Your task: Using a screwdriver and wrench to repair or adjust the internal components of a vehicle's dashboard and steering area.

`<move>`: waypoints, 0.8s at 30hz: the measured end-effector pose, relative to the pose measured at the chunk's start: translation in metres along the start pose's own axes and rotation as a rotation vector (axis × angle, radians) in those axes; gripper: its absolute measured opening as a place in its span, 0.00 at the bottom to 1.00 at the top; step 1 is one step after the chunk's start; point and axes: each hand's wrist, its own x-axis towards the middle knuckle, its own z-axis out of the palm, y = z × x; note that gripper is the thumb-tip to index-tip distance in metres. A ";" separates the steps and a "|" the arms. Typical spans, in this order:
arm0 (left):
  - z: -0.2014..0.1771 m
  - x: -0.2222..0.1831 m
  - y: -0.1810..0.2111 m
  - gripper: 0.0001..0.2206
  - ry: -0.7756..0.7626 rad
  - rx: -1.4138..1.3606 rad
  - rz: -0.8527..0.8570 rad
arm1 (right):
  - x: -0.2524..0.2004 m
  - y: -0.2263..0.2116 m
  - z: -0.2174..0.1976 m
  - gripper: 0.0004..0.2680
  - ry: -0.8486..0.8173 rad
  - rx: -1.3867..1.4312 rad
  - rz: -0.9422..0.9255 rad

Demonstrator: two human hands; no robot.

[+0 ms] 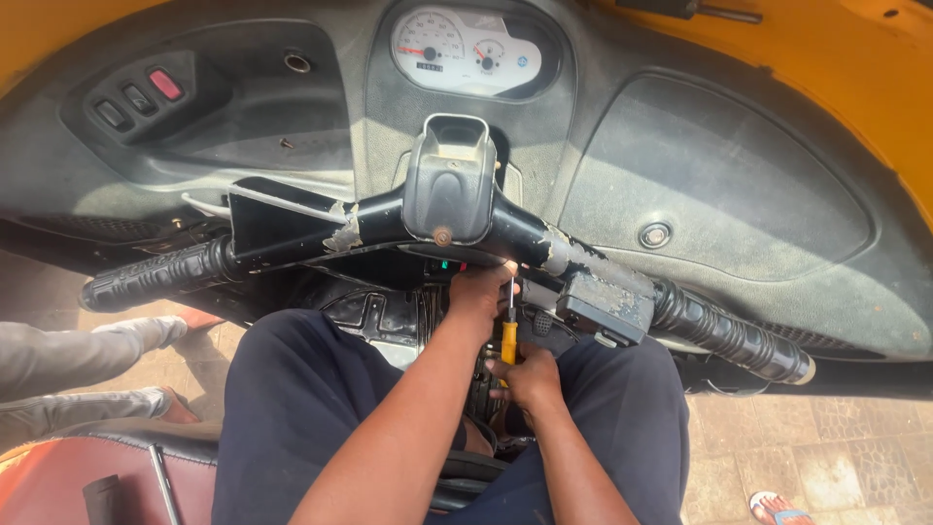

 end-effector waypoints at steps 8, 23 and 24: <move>0.034 0.008 -0.011 0.11 0.237 -0.503 -0.202 | -0.012 -0.007 -0.002 0.10 0.060 -0.017 0.101; 0.054 0.023 -0.027 0.07 0.445 -0.934 -0.179 | 0.004 0.019 -0.008 0.08 0.068 0.028 -0.023; 0.031 0.057 -0.079 0.07 0.446 -0.937 -0.172 | 0.003 0.017 -0.008 0.08 0.063 0.027 -0.028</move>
